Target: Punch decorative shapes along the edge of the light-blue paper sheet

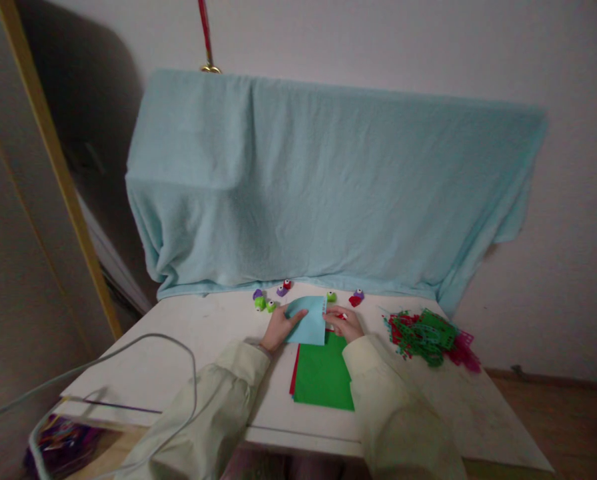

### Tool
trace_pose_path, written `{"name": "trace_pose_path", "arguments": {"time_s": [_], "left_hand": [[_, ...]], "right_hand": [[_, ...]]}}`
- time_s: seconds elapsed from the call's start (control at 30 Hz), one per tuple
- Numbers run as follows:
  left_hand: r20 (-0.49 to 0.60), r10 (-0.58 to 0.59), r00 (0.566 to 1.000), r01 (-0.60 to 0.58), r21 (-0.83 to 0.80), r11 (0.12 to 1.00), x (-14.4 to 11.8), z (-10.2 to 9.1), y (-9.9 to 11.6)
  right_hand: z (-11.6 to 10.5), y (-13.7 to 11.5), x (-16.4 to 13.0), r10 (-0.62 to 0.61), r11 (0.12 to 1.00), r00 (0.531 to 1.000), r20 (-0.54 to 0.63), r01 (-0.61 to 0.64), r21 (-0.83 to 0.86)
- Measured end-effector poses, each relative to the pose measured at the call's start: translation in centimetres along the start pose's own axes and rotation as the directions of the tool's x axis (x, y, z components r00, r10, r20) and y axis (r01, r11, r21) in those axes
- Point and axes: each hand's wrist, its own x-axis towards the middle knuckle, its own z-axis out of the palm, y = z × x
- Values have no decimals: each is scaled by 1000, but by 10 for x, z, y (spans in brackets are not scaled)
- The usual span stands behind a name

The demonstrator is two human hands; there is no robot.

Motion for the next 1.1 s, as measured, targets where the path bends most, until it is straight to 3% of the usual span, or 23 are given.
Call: {"name": "trace_pose_path", "arguments": {"time_s": [0.6, 0.77, 0.87, 1.1], "left_hand": [[24, -7, 1000, 7, 6, 1000, 1, -1, -3], [26, 2, 1000, -2, 0, 1000, 1, 0, -4], [39, 0, 999, 0, -11, 1000, 0, 1, -3], [67, -52, 996, 56, -53, 997, -2, 1, 2]], "right_hand": [[-1, 1, 1, -34, 999, 998, -55, 33, -6], [1, -2, -1, 73, 994, 993, 93, -80, 72], [1, 0, -1, 72, 991, 989, 129, -86, 104], [1, -1, 0, -2, 991, 1000, -13, 4, 133]]}}
